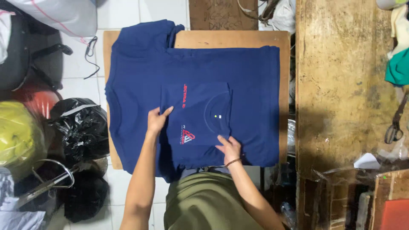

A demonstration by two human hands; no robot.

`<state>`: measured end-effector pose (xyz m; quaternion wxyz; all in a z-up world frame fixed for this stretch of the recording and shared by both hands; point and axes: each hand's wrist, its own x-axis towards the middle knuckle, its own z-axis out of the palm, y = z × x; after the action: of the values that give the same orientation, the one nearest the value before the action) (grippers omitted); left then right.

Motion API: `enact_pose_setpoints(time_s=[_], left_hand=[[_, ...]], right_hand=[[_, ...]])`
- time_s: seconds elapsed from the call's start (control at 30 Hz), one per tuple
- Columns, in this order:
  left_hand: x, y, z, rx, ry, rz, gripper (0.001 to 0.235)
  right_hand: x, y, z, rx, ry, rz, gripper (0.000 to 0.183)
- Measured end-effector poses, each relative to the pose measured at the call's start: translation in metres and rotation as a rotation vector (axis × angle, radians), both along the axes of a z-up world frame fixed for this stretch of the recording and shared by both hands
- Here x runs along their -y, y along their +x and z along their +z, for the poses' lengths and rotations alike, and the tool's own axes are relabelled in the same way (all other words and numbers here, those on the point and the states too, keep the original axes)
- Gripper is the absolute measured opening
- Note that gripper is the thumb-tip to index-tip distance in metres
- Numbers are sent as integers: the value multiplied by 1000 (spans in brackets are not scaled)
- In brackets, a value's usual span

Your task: Smoothing and aligning a t-shirt on a wooden board before placing it into a heat press machine

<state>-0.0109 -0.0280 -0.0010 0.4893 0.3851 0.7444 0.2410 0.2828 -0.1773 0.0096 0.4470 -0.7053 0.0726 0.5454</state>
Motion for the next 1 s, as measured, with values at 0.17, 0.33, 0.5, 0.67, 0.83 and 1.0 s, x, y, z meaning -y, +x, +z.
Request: enact_pose_setpoints(time_s=[0.17,0.33,0.5,0.67,0.83,1.0], left_hand=[[119,27,33,96,-224,310,59],[128,27,98,-160,-307,-33,36],[25,44,81,-354,308,-41,29],[-65,102,77,-178,-74,-386,88],[-62,80,33,65,23,-274,40],[-65,12,-17,314,222,72,21]], right_hand=[[-76,64,-47,414,178,174,46],[-73,112,-75,535,-16,474,49],[-61,70,-8,440,2,417,52],[-76,62,-2,563,113,465,82],[-84,72,11,650,206,500,73],[-179,72,0,674,329,595,64]])
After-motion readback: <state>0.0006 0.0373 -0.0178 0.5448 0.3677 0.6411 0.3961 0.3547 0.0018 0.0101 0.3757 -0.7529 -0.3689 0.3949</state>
